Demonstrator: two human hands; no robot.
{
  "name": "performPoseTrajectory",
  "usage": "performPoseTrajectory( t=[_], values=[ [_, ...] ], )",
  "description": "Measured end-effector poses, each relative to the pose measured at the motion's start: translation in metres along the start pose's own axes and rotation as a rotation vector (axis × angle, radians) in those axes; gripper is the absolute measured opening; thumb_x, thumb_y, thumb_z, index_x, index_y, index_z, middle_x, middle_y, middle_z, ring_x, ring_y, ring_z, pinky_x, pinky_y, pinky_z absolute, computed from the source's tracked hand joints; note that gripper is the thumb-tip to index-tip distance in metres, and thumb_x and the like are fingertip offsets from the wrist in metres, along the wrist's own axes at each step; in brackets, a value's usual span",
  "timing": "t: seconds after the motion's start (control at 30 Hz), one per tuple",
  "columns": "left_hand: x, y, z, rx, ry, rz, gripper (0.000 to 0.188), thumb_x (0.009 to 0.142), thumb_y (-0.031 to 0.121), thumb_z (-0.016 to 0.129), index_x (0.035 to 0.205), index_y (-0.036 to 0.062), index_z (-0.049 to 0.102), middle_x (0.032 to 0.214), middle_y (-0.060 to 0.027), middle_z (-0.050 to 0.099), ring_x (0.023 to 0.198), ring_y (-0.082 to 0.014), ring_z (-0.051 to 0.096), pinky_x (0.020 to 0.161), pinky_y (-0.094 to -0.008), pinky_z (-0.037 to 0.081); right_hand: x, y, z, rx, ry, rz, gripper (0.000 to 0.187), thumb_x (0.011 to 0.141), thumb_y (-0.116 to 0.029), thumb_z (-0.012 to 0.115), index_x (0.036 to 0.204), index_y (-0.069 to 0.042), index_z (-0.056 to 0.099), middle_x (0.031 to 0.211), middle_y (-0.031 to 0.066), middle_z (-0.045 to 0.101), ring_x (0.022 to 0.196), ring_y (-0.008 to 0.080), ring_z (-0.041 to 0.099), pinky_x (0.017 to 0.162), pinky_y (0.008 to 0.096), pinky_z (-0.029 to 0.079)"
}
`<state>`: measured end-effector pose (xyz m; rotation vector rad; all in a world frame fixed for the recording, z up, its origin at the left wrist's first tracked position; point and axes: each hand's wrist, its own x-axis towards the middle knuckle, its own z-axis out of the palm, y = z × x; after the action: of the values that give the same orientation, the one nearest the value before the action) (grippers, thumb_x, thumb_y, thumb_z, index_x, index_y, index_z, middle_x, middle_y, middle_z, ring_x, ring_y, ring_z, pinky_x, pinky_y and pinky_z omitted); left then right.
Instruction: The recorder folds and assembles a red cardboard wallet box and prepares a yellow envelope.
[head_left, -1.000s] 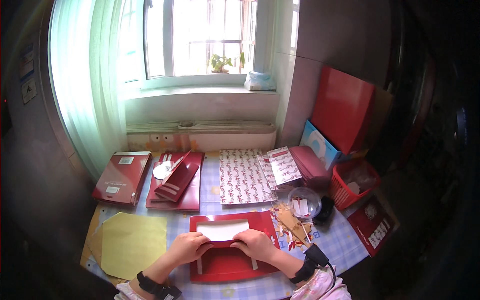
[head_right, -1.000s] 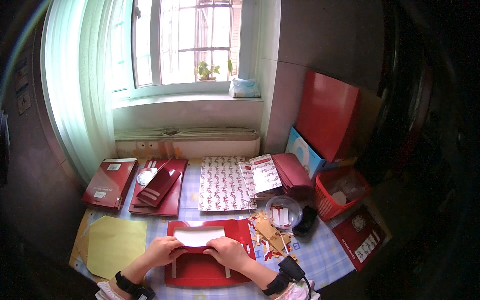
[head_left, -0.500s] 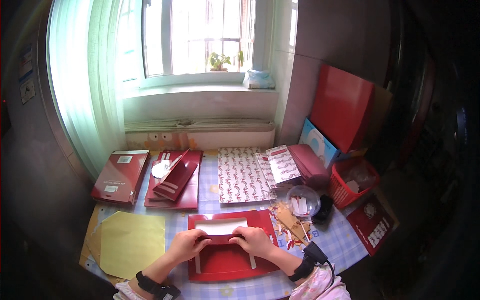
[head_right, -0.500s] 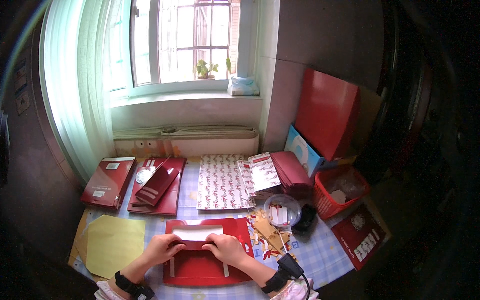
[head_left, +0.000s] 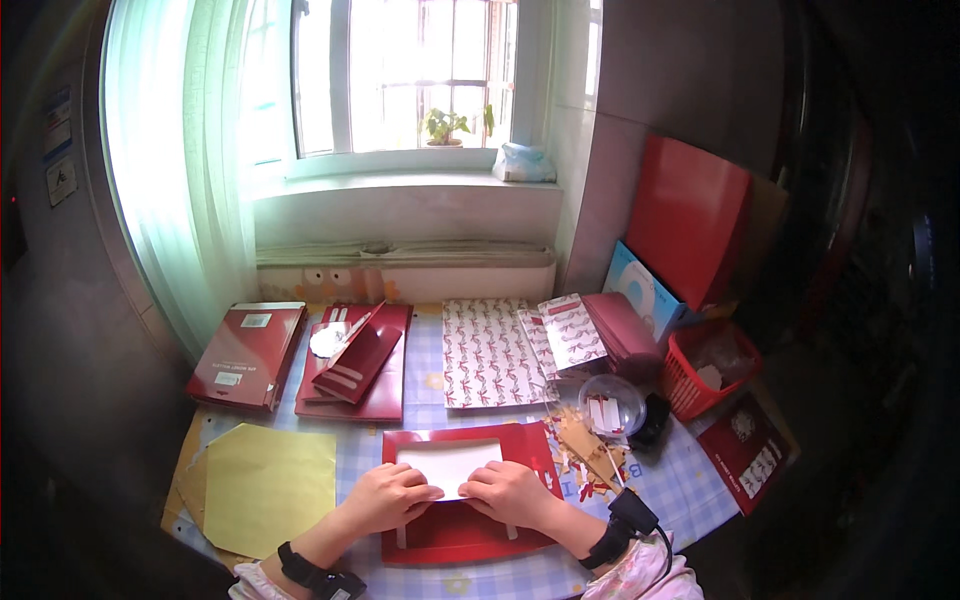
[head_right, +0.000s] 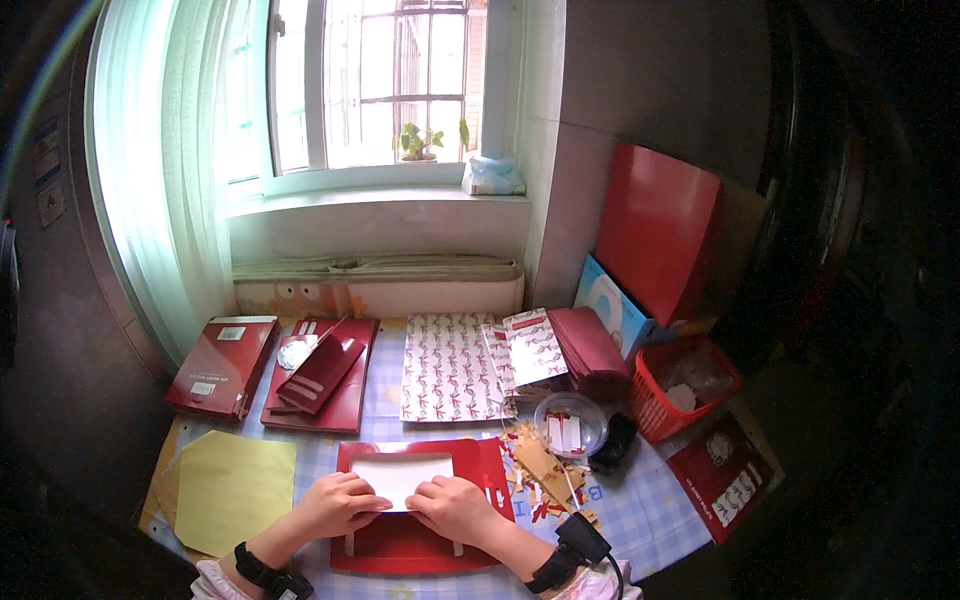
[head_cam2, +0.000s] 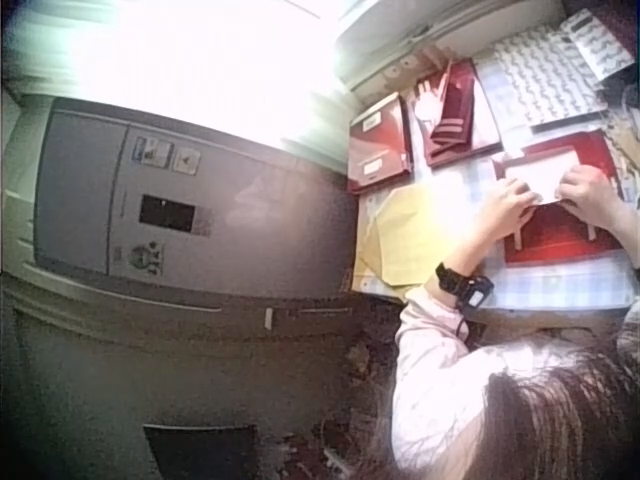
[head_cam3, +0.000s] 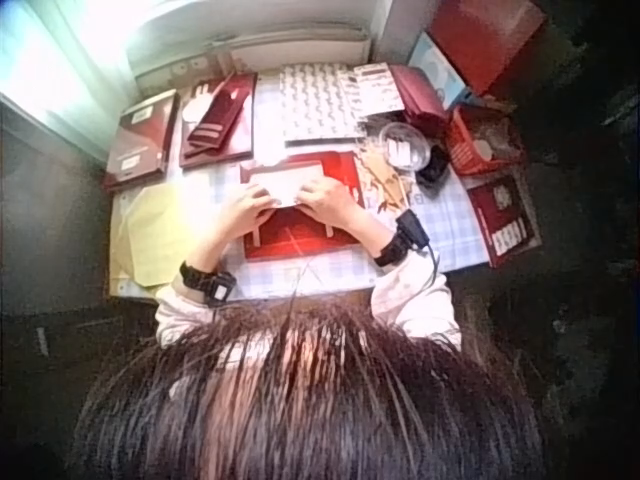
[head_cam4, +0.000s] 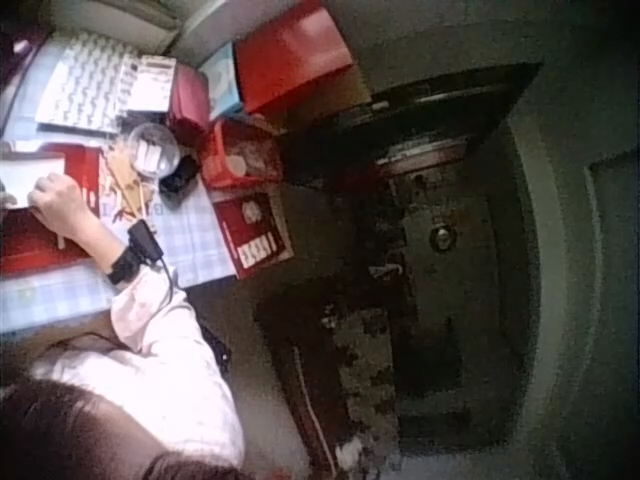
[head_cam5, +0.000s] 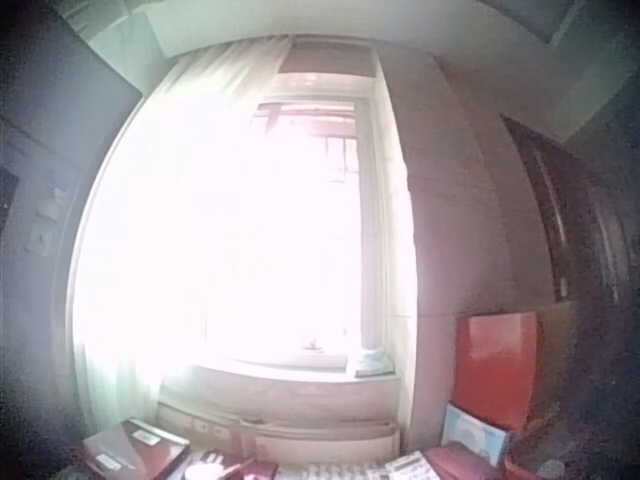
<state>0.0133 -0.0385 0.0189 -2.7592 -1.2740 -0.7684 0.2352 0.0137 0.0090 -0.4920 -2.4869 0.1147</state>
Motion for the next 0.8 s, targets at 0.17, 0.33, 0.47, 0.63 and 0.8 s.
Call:
performPoseTrajectory(
  t=[0.17, 0.33, 0.47, 0.63, 0.8],
  values=[
    [0.002, 0.004, 0.001, 0.028, -0.012, 0.055, 0.009, 0.073, 0.017, 0.065, 0.082, 0.0132, 0.066, 0.076, 0.0002, 0.058, 0.072, -0.017, 0.057, 0.064, -0.0294, 0.047, 0.002, -0.003, 0.003, -0.058, -0.014, -0.022, 0.008, 0.073, -0.017, 0.063, 0.078, -0.013, 0.058, 0.072, 0.0004, 0.055, 0.067, 0.0168, 0.056, 0.059, 0.0304, 0.045],
    [0.001, 0.005, 0.006, -0.003, -0.011, -0.019, 0.009, 0.075, 0.018, 0.064, 0.082, 0.0123, 0.066, 0.076, -0.0007, 0.058, 0.072, -0.0181, 0.058, 0.064, -0.0303, 0.048, 0.004, -0.007, 0.004, -0.062, -0.054, 0.02, 0.009, 0.074, -0.018, 0.063, 0.078, -0.011, 0.059, 0.072, 0.0011, 0.055, 0.068, 0.0182, 0.057, 0.06, 0.0312, 0.046],
    [0.001, 0.002, 0.01, -0.095, 0.008, -0.132, 0.01, 0.075, 0.018, 0.064, 0.082, 0.011, 0.064, 0.075, -0.0043, 0.06, 0.073, -0.0217, 0.06, 0.064, -0.0322, 0.048, 0.003, -0.002, 0.008, 0.042, -0.031, 0.126, 0.015, 0.074, -0.021, 0.064, 0.081, -0.01, 0.059, 0.074, 0.0037, 0.059, 0.07, 0.0224, 0.059, 0.063, 0.0335, 0.048],
    [0.003, 0.002, 0.009, -0.173, 0.024, -0.263, 0.015, 0.074, 0.018, 0.067, 0.087, 0.0101, 0.064, 0.078, -0.0064, 0.063, 0.073, -0.0258, 0.06, 0.067, -0.0342, 0.048, 0.001, 0.002, 0.007, 0.275, -0.061, 0.414, 0.026, 0.076, -0.028, 0.066, 0.092, -0.009, 0.057, 0.081, 0.0085, 0.062, 0.071, 0.0269, 0.062, 0.062, 0.0372, 0.049],
    [0.001, 0.001, 0.01, -0.23, 0.062, -0.312, 0.019, 0.074, 0.018, 0.067, 0.091, 0.0122, 0.063, 0.08, -0.005, 0.064, 0.074, -0.0239, 0.061, 0.069, -0.0338, 0.045, 0.002, 0.001, 0.009, 0.232, 0.044, 0.392, 0.027, 0.077, -0.03, 0.065, 0.092, -0.009, 0.057, 0.082, 0.0085, 0.06, 0.073, 0.0277, 0.061, 0.062, 0.0367, 0.05]
  ],
)
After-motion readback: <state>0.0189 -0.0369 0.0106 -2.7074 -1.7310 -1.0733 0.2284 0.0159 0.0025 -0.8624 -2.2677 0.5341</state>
